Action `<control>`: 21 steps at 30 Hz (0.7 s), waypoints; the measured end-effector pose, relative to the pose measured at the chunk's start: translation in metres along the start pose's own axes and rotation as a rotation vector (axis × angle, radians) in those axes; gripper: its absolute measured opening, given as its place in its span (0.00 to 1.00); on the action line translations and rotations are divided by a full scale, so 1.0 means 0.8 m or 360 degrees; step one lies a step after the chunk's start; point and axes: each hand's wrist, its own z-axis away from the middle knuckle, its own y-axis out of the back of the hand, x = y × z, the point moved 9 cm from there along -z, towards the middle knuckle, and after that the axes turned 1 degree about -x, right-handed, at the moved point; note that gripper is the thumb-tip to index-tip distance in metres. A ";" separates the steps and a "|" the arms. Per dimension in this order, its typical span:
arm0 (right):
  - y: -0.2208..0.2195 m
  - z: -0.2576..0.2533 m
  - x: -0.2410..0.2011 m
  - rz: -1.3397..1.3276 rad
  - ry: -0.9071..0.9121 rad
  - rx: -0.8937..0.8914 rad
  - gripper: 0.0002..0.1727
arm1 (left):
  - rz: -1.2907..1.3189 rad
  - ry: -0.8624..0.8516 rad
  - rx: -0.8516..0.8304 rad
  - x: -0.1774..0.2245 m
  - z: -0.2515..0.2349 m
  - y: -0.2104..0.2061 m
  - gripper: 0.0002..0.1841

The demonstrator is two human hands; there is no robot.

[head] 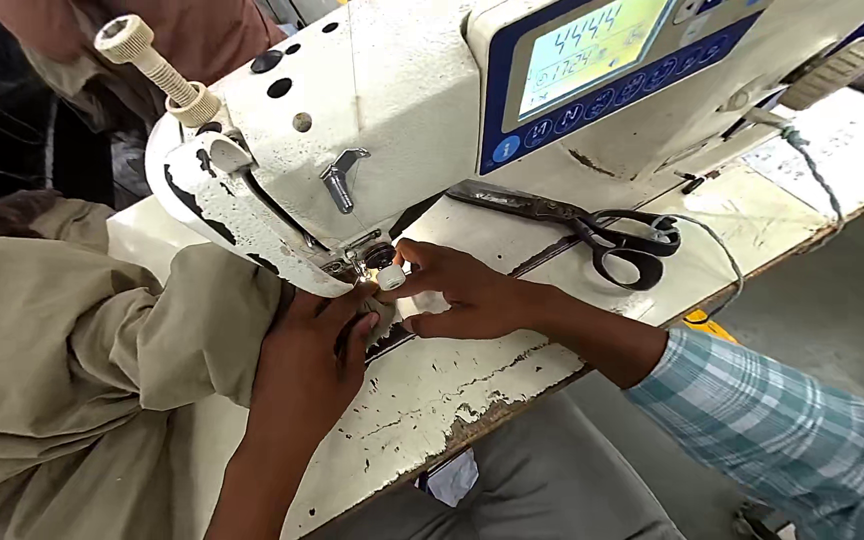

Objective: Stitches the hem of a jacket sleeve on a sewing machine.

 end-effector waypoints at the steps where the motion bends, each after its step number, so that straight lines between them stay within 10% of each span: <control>1: -0.001 0.000 -0.001 0.0065 -0.0006 -0.0005 0.22 | 0.0000 0.0006 -0.0024 -0.002 0.000 -0.002 0.17; 8: 0.014 -0.005 -0.010 0.0995 -0.0115 0.0307 0.17 | -0.0023 -0.0174 0.0139 -0.001 0.009 0.000 0.14; 14: 0.005 -0.008 -0.001 0.0333 0.0005 0.0178 0.18 | 0.0211 -0.0195 0.0382 -0.010 0.026 -0.016 0.15; 21: -0.003 -0.007 -0.014 0.0584 0.0015 0.0045 0.21 | 0.0279 -0.0167 0.0373 -0.014 0.028 -0.032 0.18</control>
